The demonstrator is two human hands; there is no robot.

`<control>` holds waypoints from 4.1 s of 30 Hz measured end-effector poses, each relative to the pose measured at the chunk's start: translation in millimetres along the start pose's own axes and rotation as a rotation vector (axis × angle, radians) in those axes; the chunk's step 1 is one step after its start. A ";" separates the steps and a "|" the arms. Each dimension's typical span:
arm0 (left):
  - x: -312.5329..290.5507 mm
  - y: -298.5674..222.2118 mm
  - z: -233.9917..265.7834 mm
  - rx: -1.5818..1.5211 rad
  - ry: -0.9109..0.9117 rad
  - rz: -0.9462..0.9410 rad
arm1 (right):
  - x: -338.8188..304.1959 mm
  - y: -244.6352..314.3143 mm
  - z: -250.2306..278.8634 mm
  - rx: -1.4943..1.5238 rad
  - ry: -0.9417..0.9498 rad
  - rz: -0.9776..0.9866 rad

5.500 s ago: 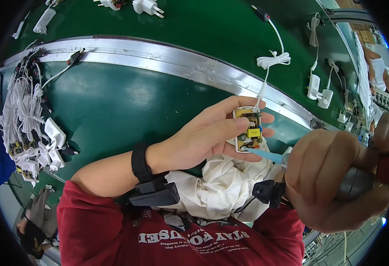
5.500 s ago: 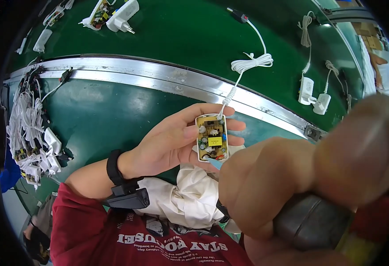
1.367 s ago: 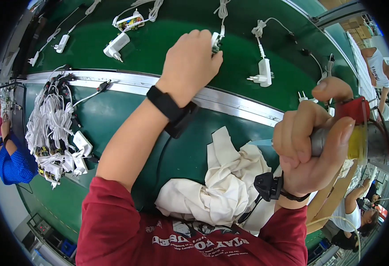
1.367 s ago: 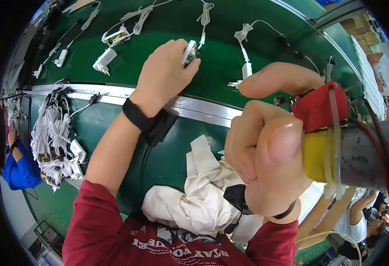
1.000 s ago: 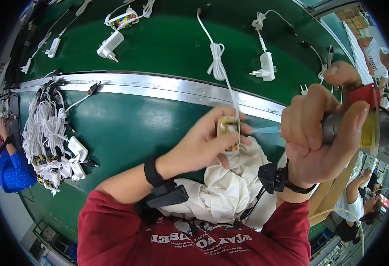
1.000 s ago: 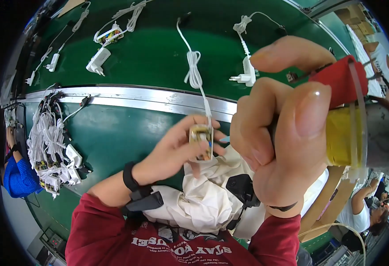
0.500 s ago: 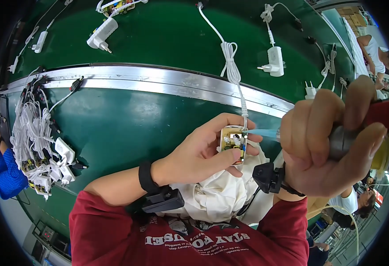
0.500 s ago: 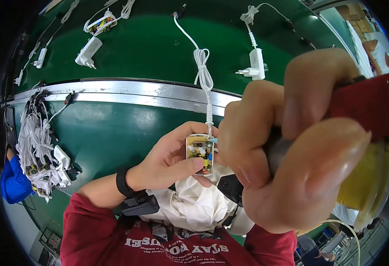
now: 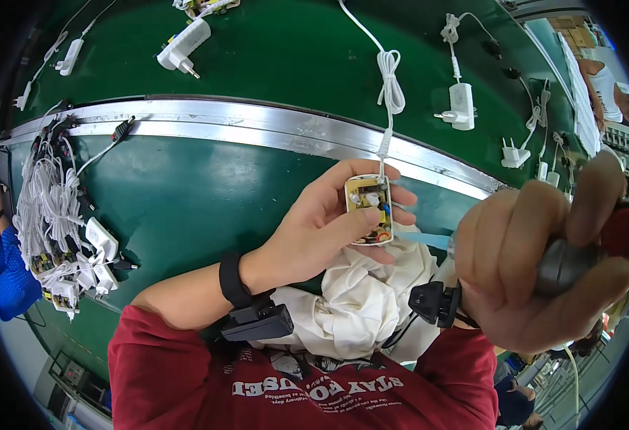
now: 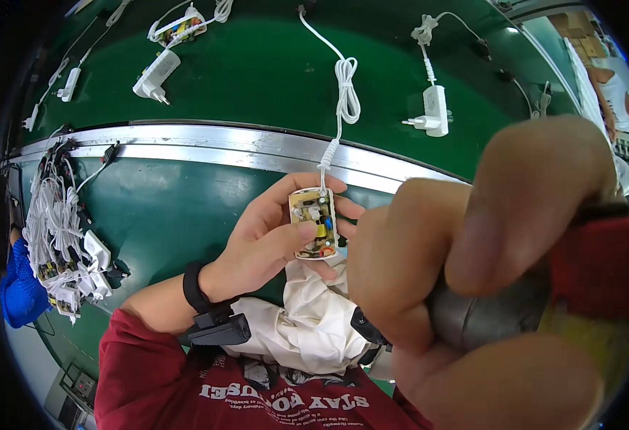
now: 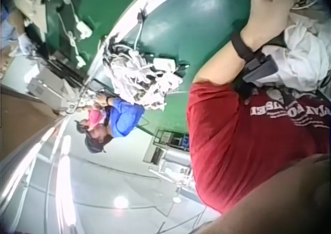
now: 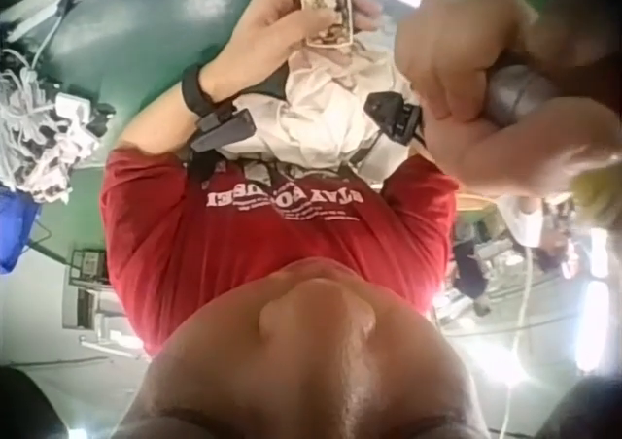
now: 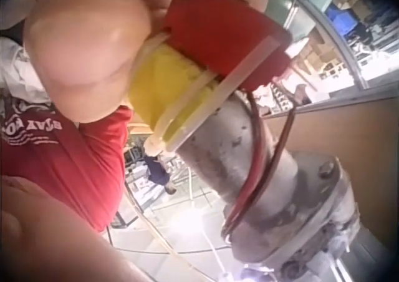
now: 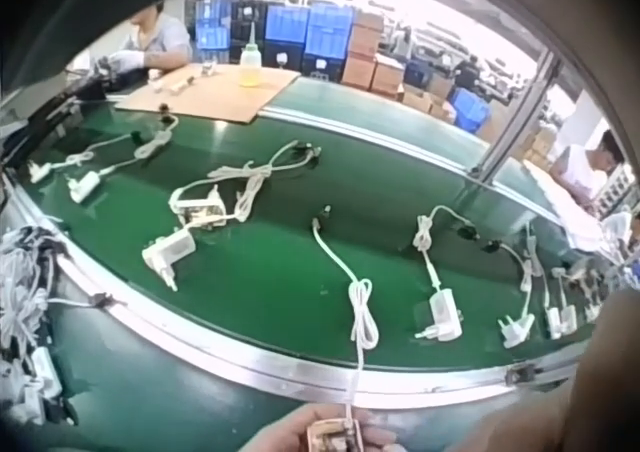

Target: The person picks up a circuit board and places it into a white plastic housing, then applies glue to the components using a dispenser. The person then sets the assembled unit onto the conveyor belt and repeats the process.

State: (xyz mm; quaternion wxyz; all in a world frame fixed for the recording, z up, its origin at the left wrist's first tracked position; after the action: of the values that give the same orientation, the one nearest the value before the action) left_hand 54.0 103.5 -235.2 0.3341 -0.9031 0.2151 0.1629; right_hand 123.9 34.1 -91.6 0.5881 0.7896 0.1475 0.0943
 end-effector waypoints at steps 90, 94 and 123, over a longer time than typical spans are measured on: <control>-9.6 1.0 -14.9 0.091 0.078 0.067 | 11.6 -6.8 22.4 0.109 0.040 0.223; -8.3 -0.1 -15.5 0.086 0.087 0.072 | 13.3 -7.7 22.6 0.105 0.073 0.227; 2.6 -3.9 -1.3 -0.137 0.017 0.075 | -1.1 1.1 -9.5 -0.066 0.000 -0.026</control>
State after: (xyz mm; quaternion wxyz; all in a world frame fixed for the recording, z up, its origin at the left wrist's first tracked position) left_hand 58.3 104.5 -233.3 0.2635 -0.9164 0.2402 0.1818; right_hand 119.9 42.0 -87.7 0.6152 0.7676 0.1549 0.0916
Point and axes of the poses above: each hand's wrist, its own x-axis towards the middle knuckle, its own z-axis out of the back of the hand, y = z × x, the point moved 7 cm from there along x, towards the middle knuckle, and after that the axes turned 11 degrees about -y, right-handed, at the moved point
